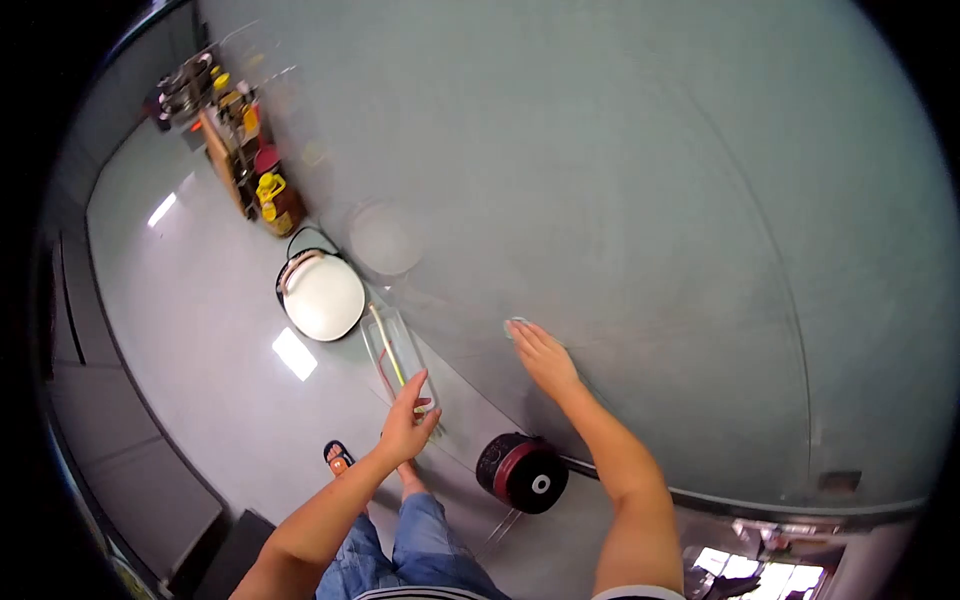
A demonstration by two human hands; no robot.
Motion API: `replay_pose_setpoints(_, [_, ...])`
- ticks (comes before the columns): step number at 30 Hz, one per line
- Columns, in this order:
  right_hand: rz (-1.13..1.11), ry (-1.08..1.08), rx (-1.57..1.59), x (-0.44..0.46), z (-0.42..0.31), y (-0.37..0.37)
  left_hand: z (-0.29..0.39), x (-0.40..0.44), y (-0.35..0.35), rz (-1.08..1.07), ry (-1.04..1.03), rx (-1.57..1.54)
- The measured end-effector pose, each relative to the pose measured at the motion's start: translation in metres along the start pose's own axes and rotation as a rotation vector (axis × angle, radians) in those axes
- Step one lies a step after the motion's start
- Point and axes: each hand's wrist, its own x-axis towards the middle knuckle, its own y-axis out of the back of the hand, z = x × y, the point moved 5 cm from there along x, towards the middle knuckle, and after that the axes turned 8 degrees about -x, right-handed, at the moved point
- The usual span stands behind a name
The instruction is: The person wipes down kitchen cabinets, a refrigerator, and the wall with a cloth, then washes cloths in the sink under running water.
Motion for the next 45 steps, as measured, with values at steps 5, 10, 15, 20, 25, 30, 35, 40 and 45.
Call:
replay_pose_setpoints(5, [0.055, 0.135, -0.092, 0.150, 0.003, -0.017, -0.044, 0.019, -0.011, 0.146, -0.038, -0.026])
replay_pose_setpoints(10, [-0.017, 0.253, -0.201, 0.131, -0.017, -0.032, -0.065, 0.040, -0.013, 0.316, -0.127, -0.076])
replay_pose_setpoints(15, [-0.440, 0.719, -0.129, 0.021, -0.049, -0.122, -0.064, 0.024, 0.020, 0.361, -0.017, -0.138])
replay_pose_setpoints(20, [-0.051, 0.527, -0.173, 0.176, -0.024, -0.073, -0.090, 0.013, 0.032, 0.513, -0.038, -0.166])
replay_pose_setpoints(25, [-0.105, 0.490, -0.245, 0.207, -0.066, -0.105, -0.117, 0.023, 0.011, 0.492, 0.072, -0.250])
replay_pose_setpoints(30, [-0.402, 0.684, -0.168, 0.080, -0.121, -0.228, -0.154, 0.014, 0.005, 0.493, 0.076, -0.265])
replay_pose_setpoints(35, [-0.466, 0.651, -0.184, 0.123, -0.156, -0.256, -0.191, 0.022, -0.003, 0.505, 0.088, -0.275])
replay_pose_setpoints(40, [-0.380, 0.623, -0.244, 0.120, -0.158, -0.251, -0.191, 0.030, -0.013, 0.476, 0.126, -0.292])
replay_pose_setpoints(45, [-0.570, 0.633, -0.176, 0.038, -0.118, -0.192, -0.169, 0.026, -0.020, 0.412, 0.132, -0.278])
